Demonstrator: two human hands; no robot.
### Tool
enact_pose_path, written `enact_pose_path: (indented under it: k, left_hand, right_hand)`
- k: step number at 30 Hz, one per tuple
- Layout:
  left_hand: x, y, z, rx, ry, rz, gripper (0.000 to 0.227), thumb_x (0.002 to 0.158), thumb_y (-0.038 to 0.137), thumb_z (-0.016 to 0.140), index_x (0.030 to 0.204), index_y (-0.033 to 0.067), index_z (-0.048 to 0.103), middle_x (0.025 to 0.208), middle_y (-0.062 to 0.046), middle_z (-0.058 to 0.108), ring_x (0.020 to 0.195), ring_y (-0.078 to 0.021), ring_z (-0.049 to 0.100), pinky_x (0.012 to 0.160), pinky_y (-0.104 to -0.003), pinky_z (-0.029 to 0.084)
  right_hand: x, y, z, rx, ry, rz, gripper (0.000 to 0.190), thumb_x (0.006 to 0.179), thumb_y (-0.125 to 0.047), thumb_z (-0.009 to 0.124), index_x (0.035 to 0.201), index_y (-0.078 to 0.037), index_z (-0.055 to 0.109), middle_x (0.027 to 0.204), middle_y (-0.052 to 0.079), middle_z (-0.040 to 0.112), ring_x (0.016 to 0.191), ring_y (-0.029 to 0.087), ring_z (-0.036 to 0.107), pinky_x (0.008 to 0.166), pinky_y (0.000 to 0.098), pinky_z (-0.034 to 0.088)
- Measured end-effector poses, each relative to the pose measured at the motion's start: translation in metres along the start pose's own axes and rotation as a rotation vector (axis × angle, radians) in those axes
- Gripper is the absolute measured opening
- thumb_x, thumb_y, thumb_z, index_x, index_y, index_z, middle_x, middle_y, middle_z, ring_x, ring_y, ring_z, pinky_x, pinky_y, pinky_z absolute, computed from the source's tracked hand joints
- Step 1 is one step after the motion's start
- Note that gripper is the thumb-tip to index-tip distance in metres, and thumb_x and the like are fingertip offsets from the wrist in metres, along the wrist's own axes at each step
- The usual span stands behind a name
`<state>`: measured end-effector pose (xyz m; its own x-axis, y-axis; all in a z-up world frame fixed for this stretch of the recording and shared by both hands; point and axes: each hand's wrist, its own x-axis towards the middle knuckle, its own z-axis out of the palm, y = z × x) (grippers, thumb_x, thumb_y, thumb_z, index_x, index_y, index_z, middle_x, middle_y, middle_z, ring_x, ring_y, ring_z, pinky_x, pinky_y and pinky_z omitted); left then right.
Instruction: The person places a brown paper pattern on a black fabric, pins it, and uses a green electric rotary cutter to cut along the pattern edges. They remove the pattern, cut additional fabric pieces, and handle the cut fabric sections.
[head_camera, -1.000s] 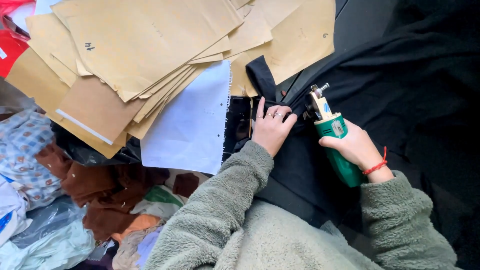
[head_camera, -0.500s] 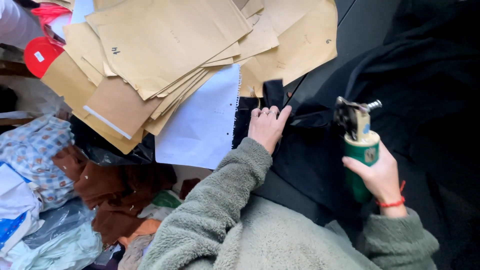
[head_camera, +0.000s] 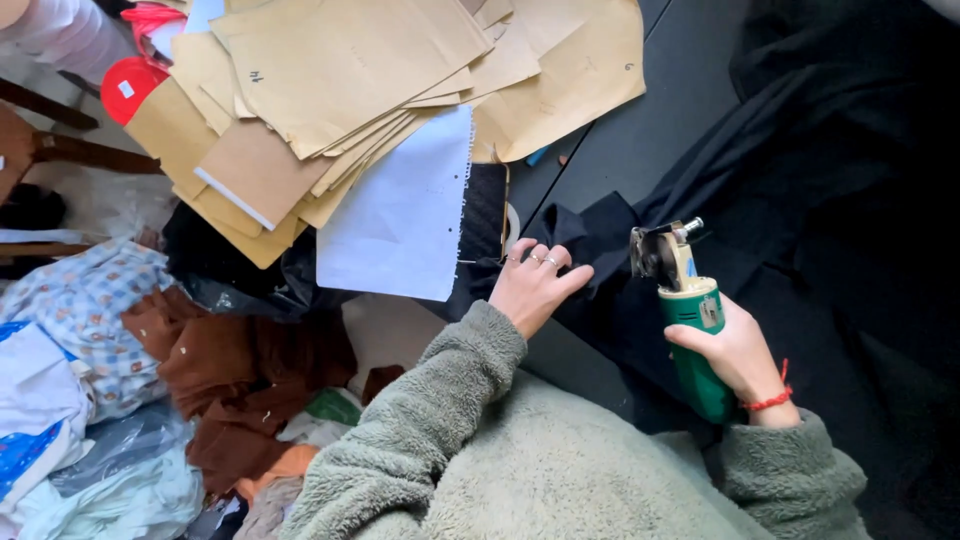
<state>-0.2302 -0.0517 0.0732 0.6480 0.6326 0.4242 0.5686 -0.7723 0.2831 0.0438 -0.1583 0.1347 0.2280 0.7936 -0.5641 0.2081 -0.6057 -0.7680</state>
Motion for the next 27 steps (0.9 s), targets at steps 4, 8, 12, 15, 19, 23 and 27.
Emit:
enact_pose_path:
  k: [4,8,12,15,19,23,27]
  left_hand:
    - [-0.019,0.005,0.007,0.045,-0.008,-0.15,0.026,0.092,0.009,0.061,0.111,0.0256,0.066,0.099,0.001,0.057,0.095,-0.019,0.062,0.106,-0.044,0.04]
    - [-0.027,0.01,0.008,0.062,-0.018,-0.193,0.025,0.092,0.008,0.061,0.11,0.0252,0.066,0.098,0.0,0.057,0.094,-0.0194,0.062,0.105,-0.044,0.04]
    - [-0.033,0.02,0.007,0.058,0.0,-0.191,0.025,0.091,0.008,0.062,0.11,0.0244,0.066,0.098,0.0,0.058,0.094,-0.0196,0.063,0.106,-0.045,0.042]
    - [-0.038,0.02,0.001,0.003,-0.011,-0.176,0.031,0.09,0.006,0.063,0.113,0.0243,0.068,0.1,0.0,0.059,0.095,-0.02,0.063,0.103,-0.045,0.043]
    - [-0.058,0.004,-0.053,-0.387,-0.192,-0.285,0.046,0.078,0.007,0.075,0.12,0.0225,0.071,0.102,-0.003,0.062,0.096,-0.0251,0.065,0.09,-0.042,0.049]
    - [-0.136,-0.042,-0.145,-0.89,-0.192,-0.531,0.059,0.068,0.005,0.087,0.124,0.0116,0.072,0.103,-0.007,0.068,0.1,-0.0267,0.069,0.091,-0.037,0.055]
    - [-0.198,-0.097,-0.239,-0.729,0.368,-0.88,0.048,0.08,-0.003,0.082,0.123,0.0023,0.064,0.118,-0.003,0.067,0.112,-0.014,0.064,0.103,-0.03,0.051]
  right_hand:
    - [-0.014,0.013,-0.018,-0.234,0.026,-0.025,0.044,0.074,-0.017,0.08,0.115,-0.005,0.071,0.094,0.005,0.074,0.082,0.015,0.068,0.074,0.0312,0.055]
    - [-0.006,0.029,-0.022,-0.328,-0.014,0.02,0.05,0.069,-0.019,0.082,0.117,-0.008,0.072,0.097,0.003,0.076,0.086,0.013,0.068,0.079,0.0301,0.054]
    - [0.013,0.012,-0.005,-0.374,-0.024,-0.05,0.044,0.074,-0.022,0.08,0.114,-0.006,0.071,0.095,0.005,0.075,0.085,0.016,0.068,0.079,0.031,0.053]
    - [0.021,-0.002,0.005,-0.335,-0.021,-0.112,0.041,0.077,-0.022,0.079,0.113,-0.004,0.07,0.095,0.006,0.074,0.084,0.015,0.067,0.078,0.0303,0.053]
    - [0.019,-0.002,0.004,-0.239,-0.051,-0.12,0.041,0.08,-0.018,0.079,0.117,-0.002,0.068,0.093,0.007,0.071,0.075,0.017,0.068,0.069,0.0327,0.054]
    - [-0.004,0.024,-0.013,-0.13,-0.069,-0.125,0.042,0.084,-0.013,0.077,0.123,0.0,0.066,0.093,0.01,0.071,0.076,0.019,0.069,0.069,0.0337,0.054]
    - [0.004,0.106,-0.061,-0.106,-0.047,0.061,0.032,0.091,-0.017,0.073,0.116,0.001,0.066,0.091,0.016,0.073,0.079,0.024,0.07,0.072,0.0388,0.056]
